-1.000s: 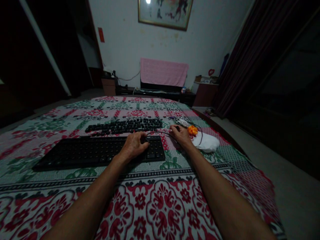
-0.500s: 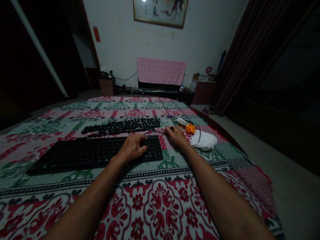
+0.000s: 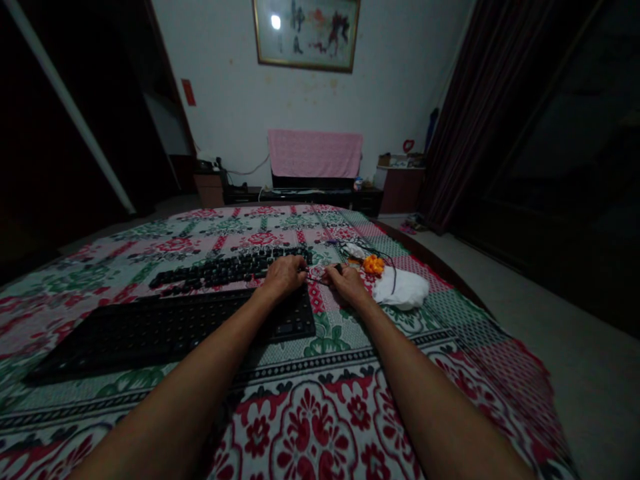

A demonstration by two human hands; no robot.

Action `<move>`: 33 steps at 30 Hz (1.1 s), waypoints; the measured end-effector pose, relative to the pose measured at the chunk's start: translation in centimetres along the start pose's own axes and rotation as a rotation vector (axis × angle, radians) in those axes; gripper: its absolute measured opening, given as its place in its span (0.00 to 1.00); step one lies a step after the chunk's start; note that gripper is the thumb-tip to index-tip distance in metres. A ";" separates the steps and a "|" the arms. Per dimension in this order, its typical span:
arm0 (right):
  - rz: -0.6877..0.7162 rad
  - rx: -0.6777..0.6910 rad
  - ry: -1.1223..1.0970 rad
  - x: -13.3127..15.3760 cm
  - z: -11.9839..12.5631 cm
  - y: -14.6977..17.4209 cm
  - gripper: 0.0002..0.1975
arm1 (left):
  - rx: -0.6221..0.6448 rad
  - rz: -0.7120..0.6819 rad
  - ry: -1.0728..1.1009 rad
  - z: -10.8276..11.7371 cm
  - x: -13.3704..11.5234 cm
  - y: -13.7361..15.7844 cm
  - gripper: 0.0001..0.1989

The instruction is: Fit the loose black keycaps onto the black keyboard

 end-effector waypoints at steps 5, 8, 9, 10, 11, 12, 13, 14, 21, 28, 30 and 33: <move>-0.008 -0.077 -0.075 -0.2 0.0 0.1 0.18 | 0.025 -0.028 -0.191 -1.3 -1.2 -2.2 0.15; -0.037 -0.079 -0.097 -0.1 0.0 0.1 0.18 | 0.053 -0.083 -0.274 -1.5 -1.5 -2.8 0.15; -0.050 -0.081 -0.102 -0.1 0.0 0.1 0.18 | 0.065 -0.100 -0.293 -1.6 -1.5 -3.0 0.15; -0.059 -0.084 -0.105 0.0 0.0 0.1 0.18 | 0.080 -0.114 -0.307 -1.6 -1.6 -3.1 0.14; -0.066 -0.085 -0.106 0.0 0.0 0.1 0.18 | 0.095 -0.125 -0.315 -1.6 -1.6 -3.3 0.14; -0.071 -0.086 -0.107 0.0 0.0 0.1 0.18 | 0.113 -0.128 -0.321 -1.6 -1.7 -3.4 0.13; -0.072 -0.090 -0.108 0.0 -0.1 0.1 0.18 | 0.132 -0.125 -0.325 -1.5 -1.7 -3.5 0.13; -0.071 -0.094 -0.111 0.0 -0.1 0.1 0.17 | 0.148 -0.120 -0.331 -1.4 -1.8 -3.5 0.13; -0.024 -0.130 -0.093 0.1 -0.1 0.2 0.16 | 0.220 -0.150 -0.353 -1.2 -1.8 -3.4 0.14; -0.054 -0.132 -0.115 0.3 -0.1 0.4 0.17 | 0.151 -0.135 -0.315 -1.6 -0.7 -3.7 0.14; -0.051 -0.130 -0.118 0.1 -0.2 0.3 0.16 | 0.148 -0.131 -0.314 -1.8 -0.6 -3.8 0.13; -0.037 -0.135 -0.134 -0.2 -0.3 0.2 0.16 | 0.135 -0.128 -0.336 -2.1 -0.8 -3.8 0.13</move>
Point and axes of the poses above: each hand's wrist, its own y-axis away from the middle knuckle, its own z-axis out of the back of the hand, x = y × z, the point moved 2 cm from there along -y, towards the middle knuckle, and after that the axes turned 5 degrees about -y, right-handed, at the moved point
